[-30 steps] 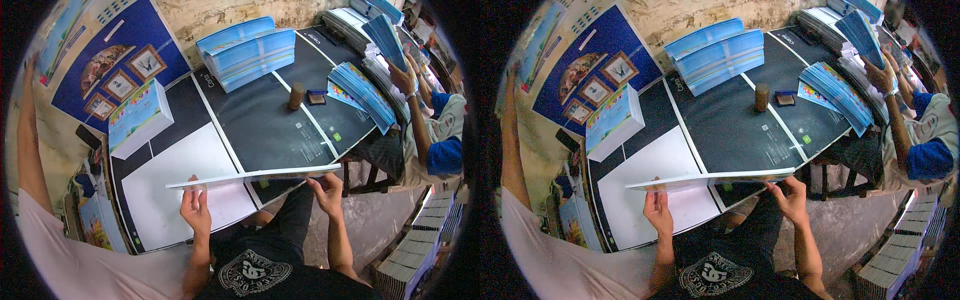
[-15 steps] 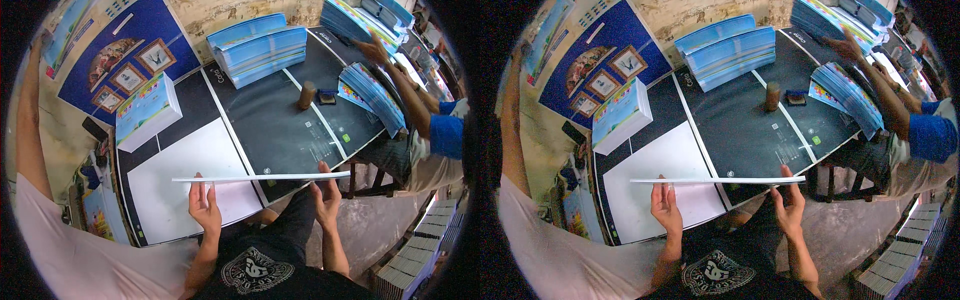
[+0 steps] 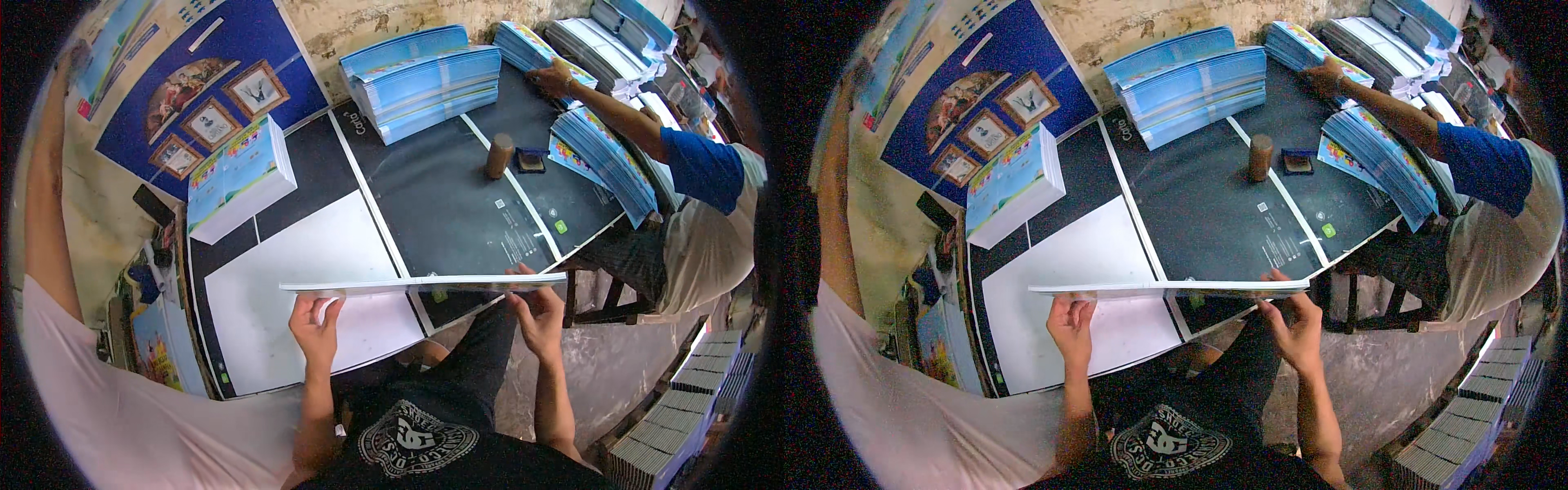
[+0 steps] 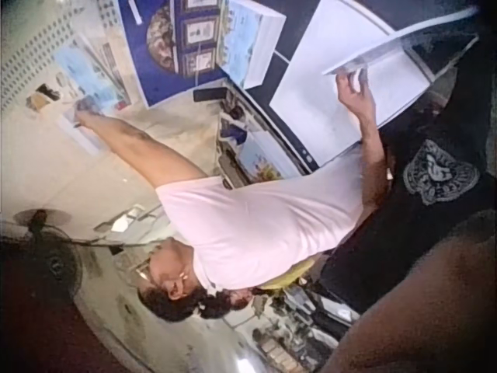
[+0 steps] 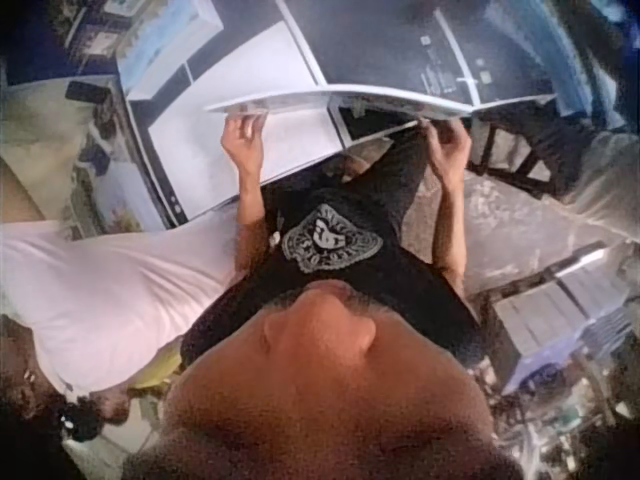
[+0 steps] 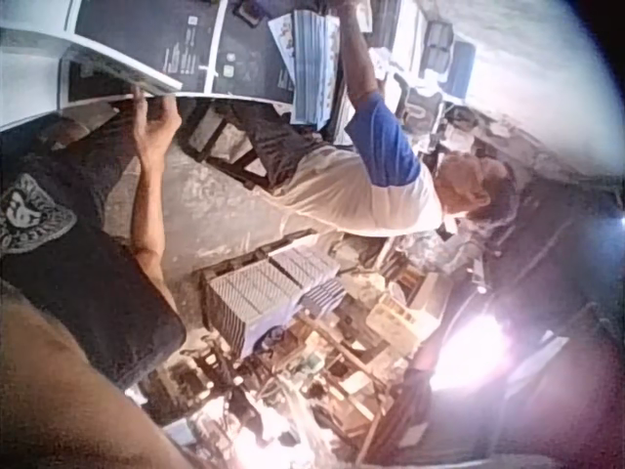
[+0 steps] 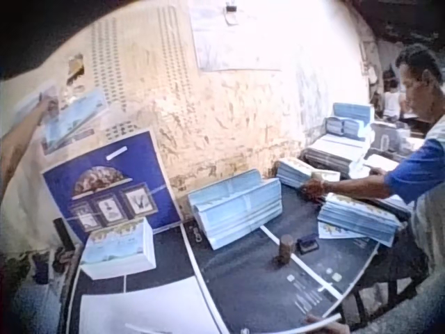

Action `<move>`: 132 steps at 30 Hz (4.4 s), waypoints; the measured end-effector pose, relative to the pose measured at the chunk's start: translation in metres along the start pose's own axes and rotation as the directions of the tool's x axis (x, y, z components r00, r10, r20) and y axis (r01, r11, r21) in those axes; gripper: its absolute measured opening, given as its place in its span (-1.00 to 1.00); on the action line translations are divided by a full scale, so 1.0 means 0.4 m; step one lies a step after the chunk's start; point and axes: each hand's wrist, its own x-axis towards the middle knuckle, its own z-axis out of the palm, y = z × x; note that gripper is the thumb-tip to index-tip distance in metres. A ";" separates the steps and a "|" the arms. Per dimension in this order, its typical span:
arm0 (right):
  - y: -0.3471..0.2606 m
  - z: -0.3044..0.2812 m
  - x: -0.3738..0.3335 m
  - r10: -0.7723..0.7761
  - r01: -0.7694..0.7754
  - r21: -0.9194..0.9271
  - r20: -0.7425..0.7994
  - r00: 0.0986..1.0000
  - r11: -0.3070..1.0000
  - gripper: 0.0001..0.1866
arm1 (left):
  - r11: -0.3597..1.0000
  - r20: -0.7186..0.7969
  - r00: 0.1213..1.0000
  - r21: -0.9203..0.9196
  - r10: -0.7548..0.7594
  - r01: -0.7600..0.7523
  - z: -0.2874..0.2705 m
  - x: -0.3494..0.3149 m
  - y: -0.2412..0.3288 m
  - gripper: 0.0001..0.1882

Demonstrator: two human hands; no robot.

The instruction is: The person folds printed book covers and paper sheets along their creases by hand on a work table.

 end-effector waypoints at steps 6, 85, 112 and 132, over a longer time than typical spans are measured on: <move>-0.009 -0.029 0.014 -0.009 0.016 -0.059 0.128 0.992 0.998 -0.58 | 0.998 0.083 0.995 0.026 -0.059 0.057 -0.013 0.012 0.013 -0.64; 0.020 0.012 0.080 -0.274 0.249 0.124 0.268 0.924 0.960 -0.78 | 0.998 0.247 0.969 0.057 0.007 -0.022 0.034 0.011 0.011 -0.91; 0.175 0.058 0.337 0.056 0.005 -0.361 0.159 0.986 0.933 -0.78 | 0.991 0.150 0.985 -0.118 0.080 -0.063 0.149 0.227 0.259 -0.53; 0.060 0.078 0.324 0.181 -0.111 -0.366 0.164 0.970 0.924 -0.73 | 0.316 0.294 0.566 -0.947 0.770 0.063 0.210 0.111 0.638 -0.33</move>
